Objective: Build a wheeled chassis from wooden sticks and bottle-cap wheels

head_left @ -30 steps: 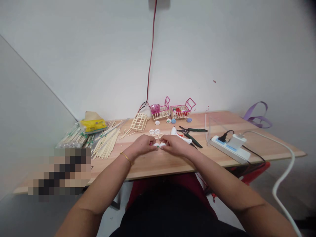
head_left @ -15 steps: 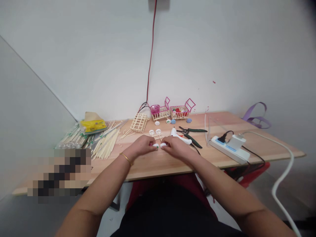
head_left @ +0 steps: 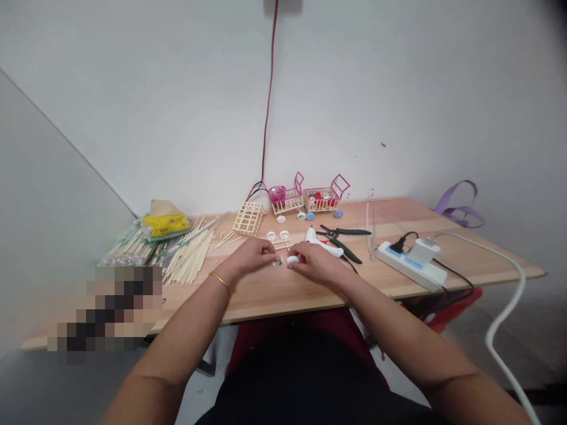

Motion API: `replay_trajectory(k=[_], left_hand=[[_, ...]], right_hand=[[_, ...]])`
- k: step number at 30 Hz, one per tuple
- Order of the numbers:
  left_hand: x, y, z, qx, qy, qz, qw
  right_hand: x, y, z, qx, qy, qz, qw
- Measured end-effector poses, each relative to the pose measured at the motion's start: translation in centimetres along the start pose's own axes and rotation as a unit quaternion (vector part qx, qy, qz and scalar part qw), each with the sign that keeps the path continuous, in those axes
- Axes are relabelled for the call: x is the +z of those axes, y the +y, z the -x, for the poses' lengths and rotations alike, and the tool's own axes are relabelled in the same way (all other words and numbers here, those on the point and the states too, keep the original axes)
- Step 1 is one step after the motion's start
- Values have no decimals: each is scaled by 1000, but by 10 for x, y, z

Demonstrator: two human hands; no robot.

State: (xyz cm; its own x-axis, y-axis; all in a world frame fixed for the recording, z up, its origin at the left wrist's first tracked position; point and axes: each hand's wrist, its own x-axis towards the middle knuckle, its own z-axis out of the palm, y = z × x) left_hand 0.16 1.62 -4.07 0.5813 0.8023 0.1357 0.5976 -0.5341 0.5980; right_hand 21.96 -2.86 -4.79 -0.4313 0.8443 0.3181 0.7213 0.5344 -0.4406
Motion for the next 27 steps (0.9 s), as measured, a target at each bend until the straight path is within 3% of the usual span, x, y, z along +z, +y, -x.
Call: replay_trajectory(k=[7,12,18,27], left_hand=[[0,-18,-10,-34,145,-6,989],[11,-23,-18,-69,199,-19,978],[20,-21,-21,-92,193,-40,976],[21,-12,-21,-103,163,-67,979]], right_hand=[[-16,20,-26,6,49,21,999],[-9,32,-50,19,95,34,995],[9,38,-51,25,140,34,989],[11,39,-47,10,146,29,989]])
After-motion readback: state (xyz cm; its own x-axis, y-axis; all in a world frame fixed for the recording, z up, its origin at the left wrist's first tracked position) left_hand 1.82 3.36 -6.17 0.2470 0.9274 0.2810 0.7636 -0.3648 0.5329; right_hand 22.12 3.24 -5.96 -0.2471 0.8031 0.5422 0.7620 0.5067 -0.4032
